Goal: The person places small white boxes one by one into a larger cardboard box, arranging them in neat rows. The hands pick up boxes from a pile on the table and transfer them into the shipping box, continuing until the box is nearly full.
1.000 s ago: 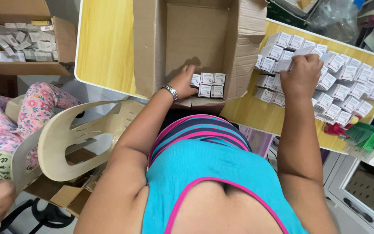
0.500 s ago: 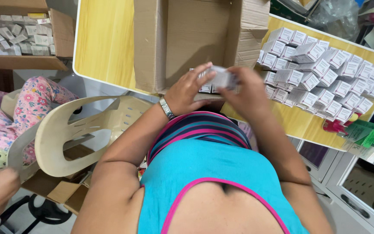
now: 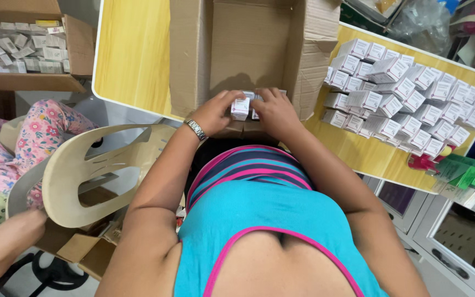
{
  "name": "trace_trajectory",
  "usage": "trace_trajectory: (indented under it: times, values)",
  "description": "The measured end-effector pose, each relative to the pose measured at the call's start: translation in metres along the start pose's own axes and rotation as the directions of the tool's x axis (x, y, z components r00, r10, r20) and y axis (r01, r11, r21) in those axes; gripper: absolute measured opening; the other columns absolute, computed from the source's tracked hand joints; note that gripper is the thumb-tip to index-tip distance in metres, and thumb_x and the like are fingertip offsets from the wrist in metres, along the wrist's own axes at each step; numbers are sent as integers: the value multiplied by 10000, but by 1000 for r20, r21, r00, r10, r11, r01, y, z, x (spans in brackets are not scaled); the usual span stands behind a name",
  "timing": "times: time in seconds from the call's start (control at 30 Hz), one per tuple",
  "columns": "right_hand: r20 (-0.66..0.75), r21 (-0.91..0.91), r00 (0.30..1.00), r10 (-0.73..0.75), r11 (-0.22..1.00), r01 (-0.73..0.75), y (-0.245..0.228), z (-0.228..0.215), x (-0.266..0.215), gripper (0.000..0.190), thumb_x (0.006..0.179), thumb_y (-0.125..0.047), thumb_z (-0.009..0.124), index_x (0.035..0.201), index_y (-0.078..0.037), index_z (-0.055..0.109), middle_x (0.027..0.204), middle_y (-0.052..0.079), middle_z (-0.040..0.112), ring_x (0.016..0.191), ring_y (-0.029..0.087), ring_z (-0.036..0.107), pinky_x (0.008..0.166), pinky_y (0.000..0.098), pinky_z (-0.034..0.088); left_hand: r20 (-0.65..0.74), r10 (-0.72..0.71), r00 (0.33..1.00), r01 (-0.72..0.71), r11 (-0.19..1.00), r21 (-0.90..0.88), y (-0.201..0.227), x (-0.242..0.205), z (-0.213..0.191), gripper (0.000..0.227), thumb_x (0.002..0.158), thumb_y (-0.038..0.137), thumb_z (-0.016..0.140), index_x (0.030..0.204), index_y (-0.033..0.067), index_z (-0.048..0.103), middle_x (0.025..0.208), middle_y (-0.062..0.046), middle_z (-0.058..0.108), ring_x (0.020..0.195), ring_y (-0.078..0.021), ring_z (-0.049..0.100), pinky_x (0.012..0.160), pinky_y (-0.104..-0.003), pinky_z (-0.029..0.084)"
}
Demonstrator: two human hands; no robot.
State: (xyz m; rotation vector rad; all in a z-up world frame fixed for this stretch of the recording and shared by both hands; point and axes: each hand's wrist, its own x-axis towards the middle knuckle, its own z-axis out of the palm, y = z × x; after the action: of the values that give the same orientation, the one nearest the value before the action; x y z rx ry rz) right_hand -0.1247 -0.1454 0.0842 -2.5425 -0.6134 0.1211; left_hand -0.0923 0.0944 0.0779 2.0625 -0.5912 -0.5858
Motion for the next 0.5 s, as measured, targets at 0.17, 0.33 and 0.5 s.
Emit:
trace_trajectory:
  times: [0.17, 0.33, 0.5]
  values:
    - [-4, -59, 1000, 5, 998, -5, 8, 26, 31, 414, 724, -145, 727, 1110, -60, 605, 1196, 213, 673, 1160, 420, 564, 958, 525, 432, 6, 33, 999, -33, 998, 60, -2, -1, -4, 621, 722, -13, 678, 1297, 139, 501, 1265, -155, 594, 1161, -411, 600, 930, -449, 526]
    - [125, 11, 988, 86, 996, -88, 17, 43, 42, 514, 774, -86, 689, 1278, -37, 603, 1155, 186, 687, 1144, 407, 586, 976, 529, 444, 2, -12, 1000, 11, 997, 78, -6, 1, 6, 583, 740, -6, 657, 1296, 140, 560, 1235, -152, 602, 1143, -406, 606, 929, -451, 527]
    - [130, 111, 982, 138, 982, -152, 27, 44, 42, 475, 836, -96, 681, 1309, -64, 650, 1240, 183, 681, 1193, 420, 587, 1008, 508, 471, 18, -22, 1000, 21, 997, 68, -11, 13, 17, 530, 751, 21, 669, 1263, 138, 602, 1186, -182, 586, 1113, -417, 617, 952, -446, 537]
